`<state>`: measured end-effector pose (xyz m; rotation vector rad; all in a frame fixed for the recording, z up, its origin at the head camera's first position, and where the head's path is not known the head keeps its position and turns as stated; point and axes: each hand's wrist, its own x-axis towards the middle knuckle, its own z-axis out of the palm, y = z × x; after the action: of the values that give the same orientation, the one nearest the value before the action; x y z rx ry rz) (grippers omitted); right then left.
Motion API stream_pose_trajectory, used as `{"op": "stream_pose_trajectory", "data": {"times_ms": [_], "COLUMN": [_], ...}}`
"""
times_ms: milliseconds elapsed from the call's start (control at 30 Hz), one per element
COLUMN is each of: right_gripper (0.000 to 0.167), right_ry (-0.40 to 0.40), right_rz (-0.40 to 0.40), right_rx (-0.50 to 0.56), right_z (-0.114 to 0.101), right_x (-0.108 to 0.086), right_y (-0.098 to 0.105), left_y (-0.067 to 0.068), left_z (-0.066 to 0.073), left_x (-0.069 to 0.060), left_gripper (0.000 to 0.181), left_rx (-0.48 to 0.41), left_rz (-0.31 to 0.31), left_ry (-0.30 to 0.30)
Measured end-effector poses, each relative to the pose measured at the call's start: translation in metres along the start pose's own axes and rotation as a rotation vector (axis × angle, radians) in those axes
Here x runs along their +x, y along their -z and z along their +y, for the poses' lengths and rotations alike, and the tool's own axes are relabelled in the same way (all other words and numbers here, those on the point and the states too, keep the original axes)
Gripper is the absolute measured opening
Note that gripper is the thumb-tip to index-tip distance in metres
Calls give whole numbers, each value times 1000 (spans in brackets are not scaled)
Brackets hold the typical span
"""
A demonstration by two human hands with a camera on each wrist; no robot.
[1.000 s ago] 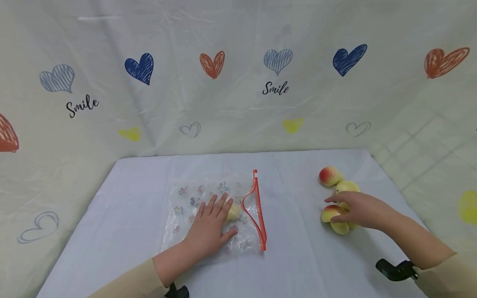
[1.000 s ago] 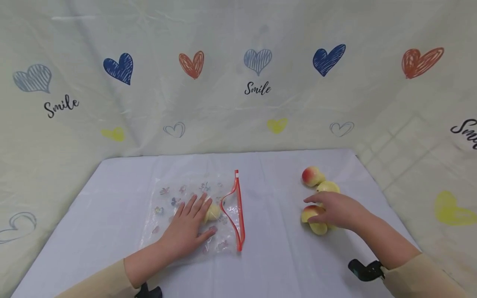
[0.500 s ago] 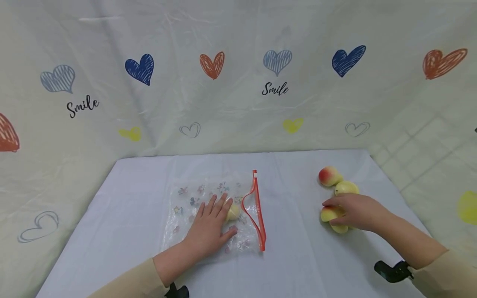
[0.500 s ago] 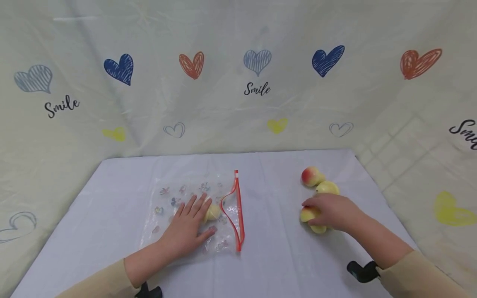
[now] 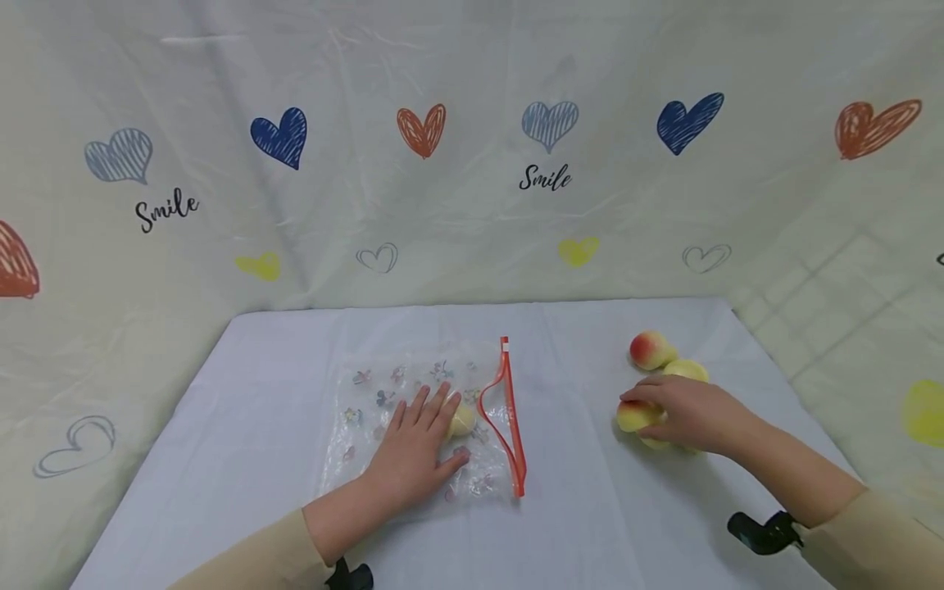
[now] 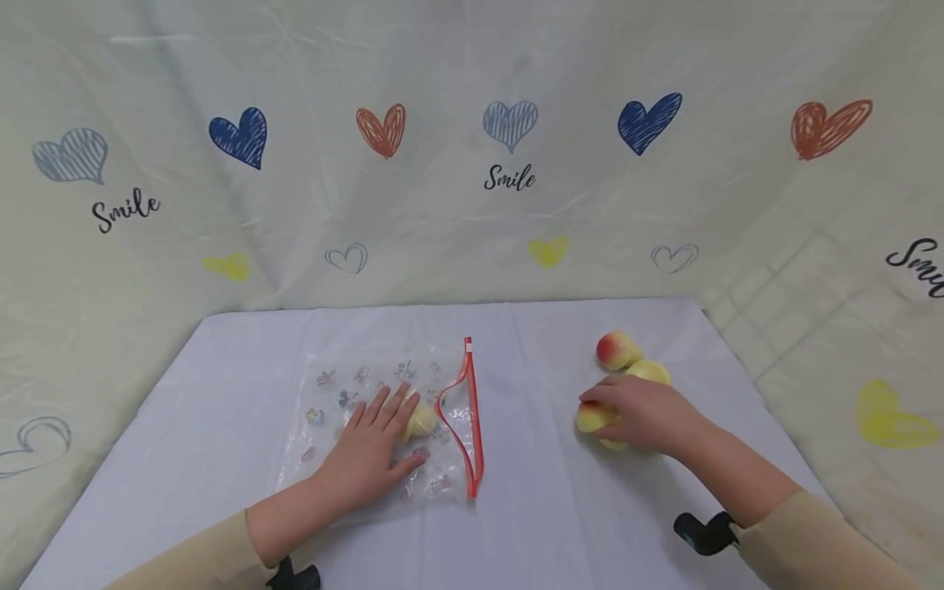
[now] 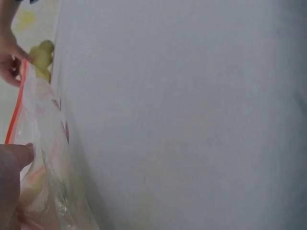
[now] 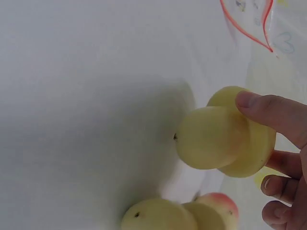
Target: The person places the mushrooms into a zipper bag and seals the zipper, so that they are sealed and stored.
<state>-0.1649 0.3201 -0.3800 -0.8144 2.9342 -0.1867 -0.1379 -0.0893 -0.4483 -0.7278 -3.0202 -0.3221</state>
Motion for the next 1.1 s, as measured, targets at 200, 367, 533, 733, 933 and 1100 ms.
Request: {"op": "stream_pose_trajectory", "data": {"times_ms": [200, 367, 533, 733, 933, 1100], "right_gripper": [44, 47, 48, 49, 50, 48], "right_ry": [70, 79, 113, 185, 226, 221], "right_rz": [35, 10, -14, 10, 17, 13], "right_rx": [-1, 46, 97, 130, 170, 193], "right_z": [-15, -35, -60, -86, -97, -100], "right_x": [16, 38, 63, 88, 104, 112], "right_y": [2, -1, -8, -16, -27, -36], "left_y": [0, 1, 2, 0, -1, -1], "left_z": [-2, -1, -1, -1, -2, -1], "left_x": [0, 0, 1, 1, 0, -1], "left_gripper": [85, 86, 85, 85, 83, 83], "left_rx": [9, 8, 5, 7, 6, 5], "left_rz": [-9, -20, -17, -12, 12, 11], "left_ry": [-3, 6, 9, 5, -12, -9]}}
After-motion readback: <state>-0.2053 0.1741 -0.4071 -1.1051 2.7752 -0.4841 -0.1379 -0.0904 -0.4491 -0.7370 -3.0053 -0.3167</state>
